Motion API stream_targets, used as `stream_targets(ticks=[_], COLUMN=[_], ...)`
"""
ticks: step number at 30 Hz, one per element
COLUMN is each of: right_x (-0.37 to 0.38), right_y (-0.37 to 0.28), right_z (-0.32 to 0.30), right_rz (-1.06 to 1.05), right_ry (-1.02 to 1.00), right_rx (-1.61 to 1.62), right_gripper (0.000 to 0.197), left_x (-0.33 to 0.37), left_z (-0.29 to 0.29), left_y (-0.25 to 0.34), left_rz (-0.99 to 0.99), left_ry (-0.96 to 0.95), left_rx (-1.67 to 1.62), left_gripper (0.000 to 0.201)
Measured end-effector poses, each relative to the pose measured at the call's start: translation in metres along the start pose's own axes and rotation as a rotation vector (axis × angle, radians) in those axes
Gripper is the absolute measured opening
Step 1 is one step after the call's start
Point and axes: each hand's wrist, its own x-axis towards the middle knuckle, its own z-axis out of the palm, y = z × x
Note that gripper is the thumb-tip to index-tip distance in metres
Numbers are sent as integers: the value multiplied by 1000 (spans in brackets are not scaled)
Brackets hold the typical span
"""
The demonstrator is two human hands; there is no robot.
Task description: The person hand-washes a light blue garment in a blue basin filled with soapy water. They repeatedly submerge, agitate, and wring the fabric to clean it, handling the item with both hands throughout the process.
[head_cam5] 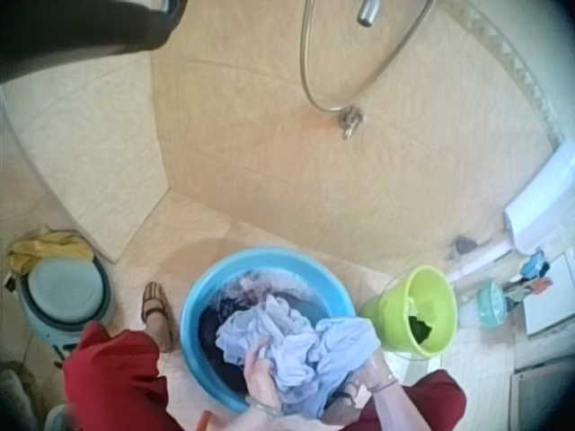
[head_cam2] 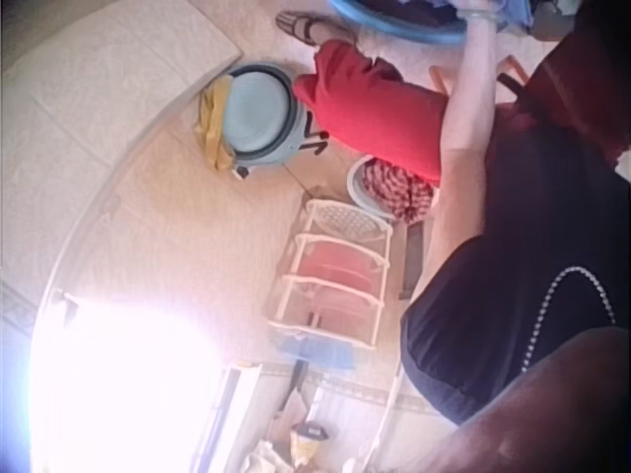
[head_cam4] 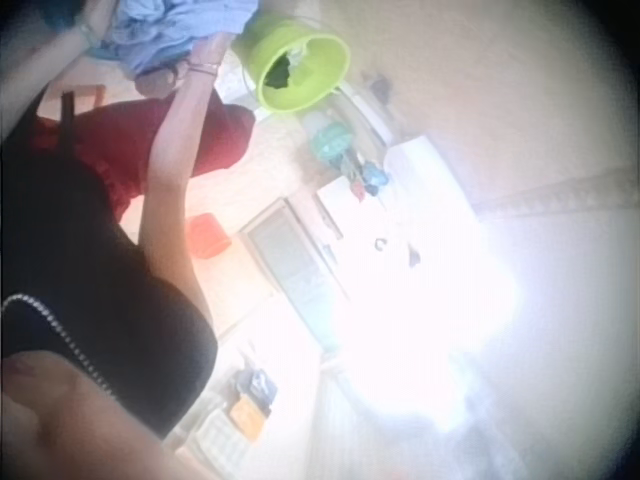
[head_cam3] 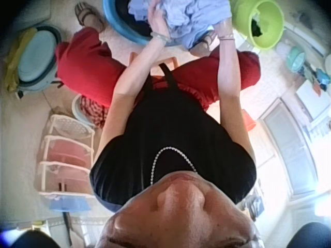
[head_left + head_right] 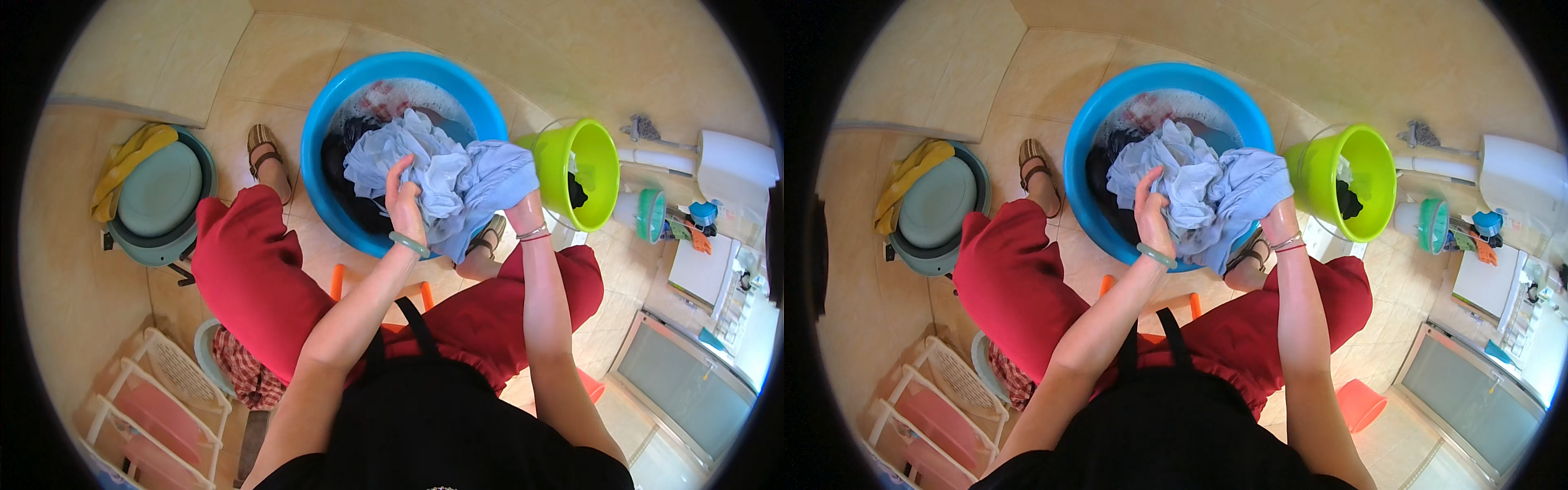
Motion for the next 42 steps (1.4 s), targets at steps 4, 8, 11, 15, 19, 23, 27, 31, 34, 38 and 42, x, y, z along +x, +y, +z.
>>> stream_targets(ticks=[4,8,11,15,19,23,27,31,34,38,42], right_x=[1,-40,-59,-25,11,10,-13,-34,-32,-31,-31], right_y=[-24,-45,-8,37,-4,-18,-19,-44,-45,-52,-42], right_z=[-11,13,37,18,-9,-27,5,31,26,17,-6], right_rz=[-170,-572,-625,-336,-280,-313,-116,-313,-408,-506,-497], right_ry=[-94,61,102,-35,-212,-278,-352,-133,-76,-40,-22], right_rx=[101,-1436,-1680,-991,-780,-640,244,57,-251,-728,-1006], right_gripper=[43,53,55,55,56,56,58,50,47,43,41], left_x=[-7,-22,-18,-10,-17,-15,20,15,0,-3,22], left_z=[2,-2,-5,-29,-60,-45,-28,16,24,32,23], left_y=[-12,-24,-44,-68,-88,-62,-21,14,37,63,19], left_rz=[-105,-216,-182,-237,-305,14,266,-477,-401,-189,-213], left_ry=[61,229,202,171,325,380,-7,-242,-277,-200,5], left_rx=[-158,-55,-94,-171,667,1163,676,38,-151,-265,-492], left_gripper=[46,44,38,37,39,46,39,70,74,56,55])
